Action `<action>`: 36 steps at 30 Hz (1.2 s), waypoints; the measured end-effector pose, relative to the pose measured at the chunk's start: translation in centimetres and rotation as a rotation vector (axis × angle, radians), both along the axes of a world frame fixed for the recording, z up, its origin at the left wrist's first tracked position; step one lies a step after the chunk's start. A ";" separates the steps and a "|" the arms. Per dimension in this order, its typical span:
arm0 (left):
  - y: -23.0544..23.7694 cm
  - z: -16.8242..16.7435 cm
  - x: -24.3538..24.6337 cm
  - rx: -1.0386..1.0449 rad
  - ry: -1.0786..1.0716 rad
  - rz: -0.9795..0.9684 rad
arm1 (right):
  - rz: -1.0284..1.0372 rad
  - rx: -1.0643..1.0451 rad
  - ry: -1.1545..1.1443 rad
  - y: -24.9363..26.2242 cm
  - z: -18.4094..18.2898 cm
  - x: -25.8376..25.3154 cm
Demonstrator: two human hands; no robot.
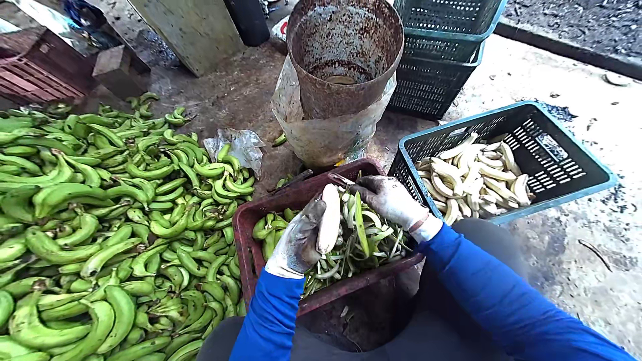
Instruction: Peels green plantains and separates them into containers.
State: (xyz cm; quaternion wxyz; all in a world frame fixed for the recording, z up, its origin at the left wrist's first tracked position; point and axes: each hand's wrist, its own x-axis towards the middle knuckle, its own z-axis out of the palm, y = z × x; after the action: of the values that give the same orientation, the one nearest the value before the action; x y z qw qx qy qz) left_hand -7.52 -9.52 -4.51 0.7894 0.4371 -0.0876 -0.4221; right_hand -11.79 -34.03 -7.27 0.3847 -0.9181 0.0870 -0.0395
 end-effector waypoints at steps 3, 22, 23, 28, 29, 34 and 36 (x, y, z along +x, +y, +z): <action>-0.4 0.8 0.0 0.093 -0.052 0.230 | -0.069 0.005 -0.091 0.7 0.8 -1.0; 0.0 -0.9 0.1 -0.154 0.030 0.064 | 0.003 -0.009 -0.246 1.4 0.5 -0.8; 0.1 -0.7 0.2 -0.109 0.000 0.074 | -0.040 -0.007 -0.197 0.7 0.6 -0.7; 0.4 0.9 1.4 0.050 -0.038 0.279 | 0.060 0.058 -0.270 0.5 1.6 -2.9; 0.4 0.9 1.5 0.047 -0.029 0.304 | 0.142 0.047 -0.311 0.8 1.4 -3.4; 0.5 1.0 1.3 0.044 -0.037 0.215 | 0.360 -0.122 -0.439 2.5 -0.2 -4.4; 0.8 1.2 1.3 0.032 -0.098 0.139 | 0.336 -0.146 -0.457 2.9 -0.5 -4.0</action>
State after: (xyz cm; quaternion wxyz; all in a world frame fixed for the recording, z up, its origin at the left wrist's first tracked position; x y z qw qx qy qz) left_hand -6.24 -8.71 -3.36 0.8044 0.4749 -0.0887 -0.3458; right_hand -15.76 -31.16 -7.81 0.3283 -0.9122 -0.1580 -0.1872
